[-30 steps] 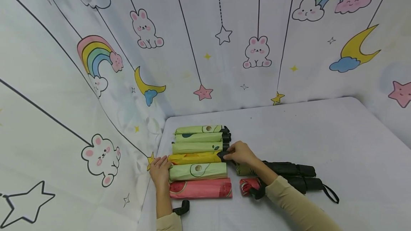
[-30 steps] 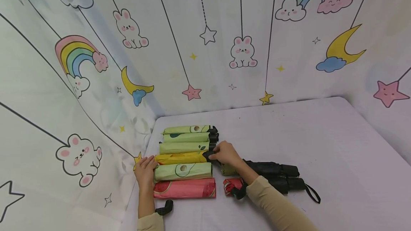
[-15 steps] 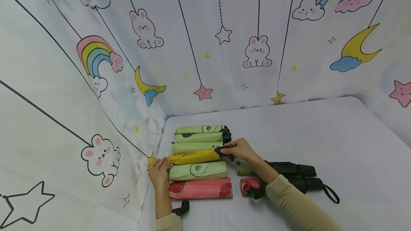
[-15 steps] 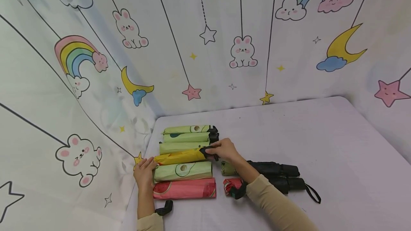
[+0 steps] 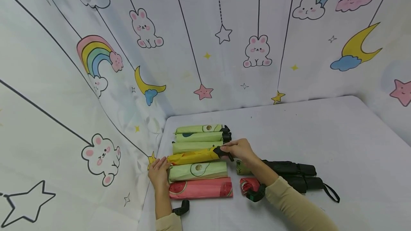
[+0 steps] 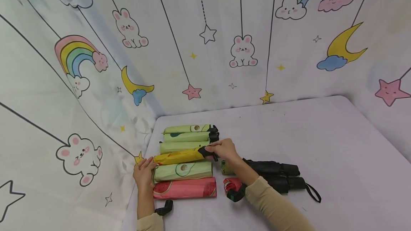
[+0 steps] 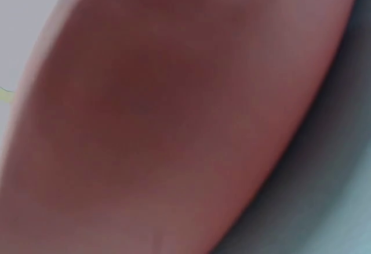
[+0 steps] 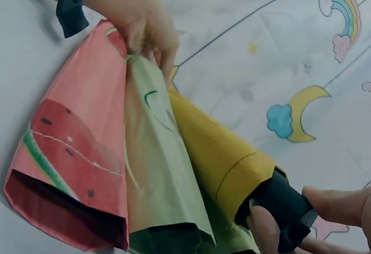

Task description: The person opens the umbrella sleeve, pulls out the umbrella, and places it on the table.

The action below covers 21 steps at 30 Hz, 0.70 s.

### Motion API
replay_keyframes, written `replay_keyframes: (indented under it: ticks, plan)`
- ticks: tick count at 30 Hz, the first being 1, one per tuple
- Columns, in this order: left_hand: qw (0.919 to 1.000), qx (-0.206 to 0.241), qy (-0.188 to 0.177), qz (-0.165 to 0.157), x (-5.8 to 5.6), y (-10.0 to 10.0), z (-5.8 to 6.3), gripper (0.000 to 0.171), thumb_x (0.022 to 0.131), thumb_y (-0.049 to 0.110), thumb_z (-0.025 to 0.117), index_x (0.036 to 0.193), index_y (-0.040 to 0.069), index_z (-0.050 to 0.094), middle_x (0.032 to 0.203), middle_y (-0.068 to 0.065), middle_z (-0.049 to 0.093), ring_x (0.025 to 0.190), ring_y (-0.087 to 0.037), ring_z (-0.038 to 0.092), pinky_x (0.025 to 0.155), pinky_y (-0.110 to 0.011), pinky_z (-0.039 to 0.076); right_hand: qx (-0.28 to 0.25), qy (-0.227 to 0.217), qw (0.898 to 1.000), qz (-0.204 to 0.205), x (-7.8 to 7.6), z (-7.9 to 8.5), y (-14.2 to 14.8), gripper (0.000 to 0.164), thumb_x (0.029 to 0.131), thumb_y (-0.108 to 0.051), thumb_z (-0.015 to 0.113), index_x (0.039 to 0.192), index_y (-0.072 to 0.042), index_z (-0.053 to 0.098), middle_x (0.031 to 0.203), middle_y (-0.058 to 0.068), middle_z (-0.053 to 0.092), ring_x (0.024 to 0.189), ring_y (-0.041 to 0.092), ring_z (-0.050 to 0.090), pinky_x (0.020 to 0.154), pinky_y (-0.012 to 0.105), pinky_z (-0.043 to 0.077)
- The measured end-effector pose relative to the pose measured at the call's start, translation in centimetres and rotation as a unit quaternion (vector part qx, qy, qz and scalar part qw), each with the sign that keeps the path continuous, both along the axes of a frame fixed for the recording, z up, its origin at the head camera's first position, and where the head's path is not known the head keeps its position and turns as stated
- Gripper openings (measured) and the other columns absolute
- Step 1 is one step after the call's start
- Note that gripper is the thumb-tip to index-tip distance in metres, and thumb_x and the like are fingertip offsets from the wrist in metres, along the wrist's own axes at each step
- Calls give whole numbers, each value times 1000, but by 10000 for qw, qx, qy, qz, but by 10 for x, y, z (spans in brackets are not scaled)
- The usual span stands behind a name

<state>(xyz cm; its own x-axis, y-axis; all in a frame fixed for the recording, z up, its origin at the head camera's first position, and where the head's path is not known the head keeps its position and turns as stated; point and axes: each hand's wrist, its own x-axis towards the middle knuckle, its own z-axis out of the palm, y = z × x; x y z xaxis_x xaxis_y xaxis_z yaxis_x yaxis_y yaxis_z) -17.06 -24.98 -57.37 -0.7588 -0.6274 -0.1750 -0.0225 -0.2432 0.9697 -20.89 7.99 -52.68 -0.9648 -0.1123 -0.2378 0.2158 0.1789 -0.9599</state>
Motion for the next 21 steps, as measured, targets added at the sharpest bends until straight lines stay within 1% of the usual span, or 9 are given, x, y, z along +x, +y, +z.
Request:
replay_keyframes:
  ticks: [4,7,12,14,17,21]
  plan:
    - [9999,120,44,70,-1,0,0,64,88,-19,67,146,-13,40,138,-36,58,101,-12,74,80,-19,59,-94,-74,9999,-78,1,0,0,30,90,-26,84,110,-4,81,137,24,64,115,33,66,96,48,56]
    - [9999,134,37,48,0,0,1,64,89,-18,67,147,-12,39,140,-34,58,107,-14,73,82,-19,59,-171,-103,9997,-118,1,0,0,32,89,-26,84,112,-4,81,136,24,65,113,33,68,95,47,57]
    - [9999,131,54,-74,1,1,4,65,92,-17,65,149,-12,36,143,-34,55,123,-25,67,86,-19,58,-272,-75,9994,-190,4,1,4,31,89,-26,84,112,-5,81,131,21,69,122,37,63,99,51,54]
    - [9998,159,57,-91,1,2,5,65,92,-16,64,150,-12,35,144,-34,54,126,-28,64,87,-19,58,-288,-66,9994,-204,4,2,5,31,89,-27,83,112,-6,81,131,19,69,126,37,60,102,53,53]
    - [9997,207,89,-59,2,2,5,65,92,-16,64,150,-12,35,144,-33,54,126,-29,64,88,-20,58,-360,-104,9991,-195,6,3,8,32,90,-26,83,114,-5,81,132,18,68,127,37,60,102,53,52]
    - [9997,211,141,-17,3,2,6,64,92,-16,65,149,-11,37,143,-33,55,117,-21,70,85,-21,59,-465,-162,9986,-176,8,6,11,31,91,-24,82,114,-4,80,132,18,68,125,36,62,102,51,54]
